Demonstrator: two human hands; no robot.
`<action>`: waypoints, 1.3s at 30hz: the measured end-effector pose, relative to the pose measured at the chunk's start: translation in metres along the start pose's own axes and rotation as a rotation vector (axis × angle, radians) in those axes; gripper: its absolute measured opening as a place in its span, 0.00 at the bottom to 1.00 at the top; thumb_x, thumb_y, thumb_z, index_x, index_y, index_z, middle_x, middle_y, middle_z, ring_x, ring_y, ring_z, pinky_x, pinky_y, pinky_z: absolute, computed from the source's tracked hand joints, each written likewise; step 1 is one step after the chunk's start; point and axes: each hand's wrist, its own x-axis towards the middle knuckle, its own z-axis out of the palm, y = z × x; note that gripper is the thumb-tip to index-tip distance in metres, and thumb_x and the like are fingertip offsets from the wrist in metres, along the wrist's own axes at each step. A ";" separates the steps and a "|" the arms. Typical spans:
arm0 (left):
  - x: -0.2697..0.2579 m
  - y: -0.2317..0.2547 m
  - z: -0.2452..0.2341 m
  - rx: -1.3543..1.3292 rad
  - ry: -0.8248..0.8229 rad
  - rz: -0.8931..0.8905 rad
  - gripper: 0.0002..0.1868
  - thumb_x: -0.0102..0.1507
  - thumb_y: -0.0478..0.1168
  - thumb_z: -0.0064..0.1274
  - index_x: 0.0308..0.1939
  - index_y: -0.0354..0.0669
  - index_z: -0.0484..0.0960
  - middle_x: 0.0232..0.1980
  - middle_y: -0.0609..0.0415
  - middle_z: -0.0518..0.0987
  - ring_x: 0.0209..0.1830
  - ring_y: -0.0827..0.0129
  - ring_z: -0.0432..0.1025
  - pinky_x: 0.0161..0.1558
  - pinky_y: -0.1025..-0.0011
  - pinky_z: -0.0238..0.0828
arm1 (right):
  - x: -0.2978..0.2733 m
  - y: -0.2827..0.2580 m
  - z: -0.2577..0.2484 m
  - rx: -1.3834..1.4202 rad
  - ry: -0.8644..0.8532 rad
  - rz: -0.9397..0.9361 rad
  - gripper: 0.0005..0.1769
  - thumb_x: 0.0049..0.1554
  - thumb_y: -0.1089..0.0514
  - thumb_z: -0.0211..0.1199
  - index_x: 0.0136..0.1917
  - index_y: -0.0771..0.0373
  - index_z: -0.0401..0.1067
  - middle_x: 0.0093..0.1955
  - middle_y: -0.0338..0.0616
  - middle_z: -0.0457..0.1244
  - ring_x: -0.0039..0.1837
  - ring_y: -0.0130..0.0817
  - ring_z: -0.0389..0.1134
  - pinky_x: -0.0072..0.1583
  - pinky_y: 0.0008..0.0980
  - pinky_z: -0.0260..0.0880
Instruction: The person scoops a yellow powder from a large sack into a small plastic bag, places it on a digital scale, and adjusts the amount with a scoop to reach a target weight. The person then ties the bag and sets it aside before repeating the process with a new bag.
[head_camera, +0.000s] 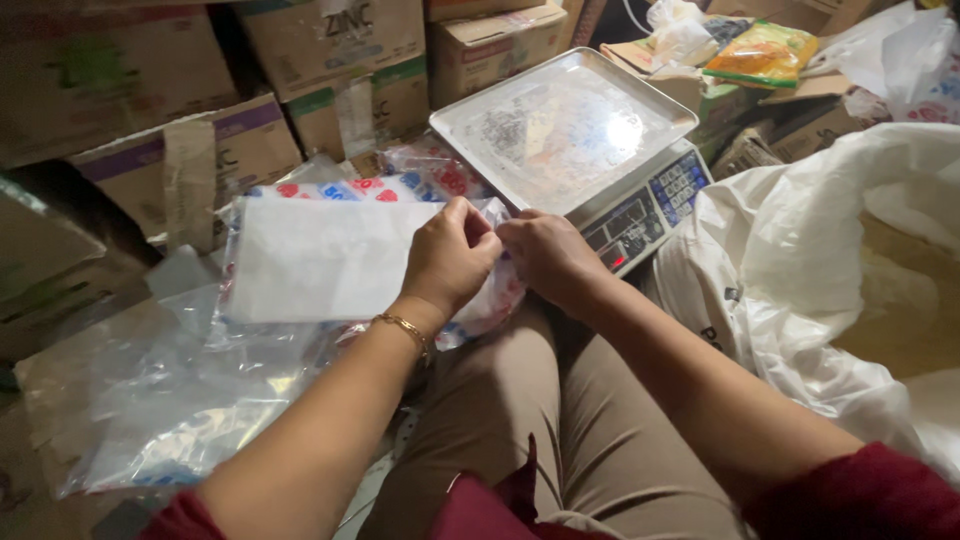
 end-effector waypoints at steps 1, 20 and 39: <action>-0.001 -0.002 -0.001 0.009 -0.006 -0.016 0.09 0.58 0.42 0.58 0.36 0.41 0.79 0.35 0.48 0.85 0.36 0.57 0.80 0.43 0.63 0.77 | 0.004 0.002 0.003 -0.068 -0.020 -0.073 0.03 0.54 0.63 0.61 0.39 0.62 0.75 0.42 0.49 0.67 0.49 0.48 0.70 0.52 0.43 0.70; -0.015 -0.011 -0.009 -0.103 0.114 0.107 0.09 0.61 0.33 0.53 0.45 0.39 0.74 0.33 0.48 0.80 0.32 0.57 0.78 0.37 0.62 0.75 | 0.017 0.009 0.070 -0.027 0.034 -0.025 0.15 0.55 0.59 0.59 0.54 0.67 0.73 0.55 0.59 0.65 0.58 0.56 0.65 0.59 0.49 0.66; -0.010 -0.047 -0.011 -0.122 0.199 0.168 0.10 0.61 0.31 0.52 0.46 0.40 0.72 0.36 0.48 0.81 0.34 0.57 0.78 0.37 0.62 0.74 | 0.031 0.010 0.083 -0.117 0.078 0.149 0.11 0.55 0.55 0.63 0.44 0.66 0.73 0.50 0.57 0.66 0.54 0.56 0.68 0.57 0.50 0.68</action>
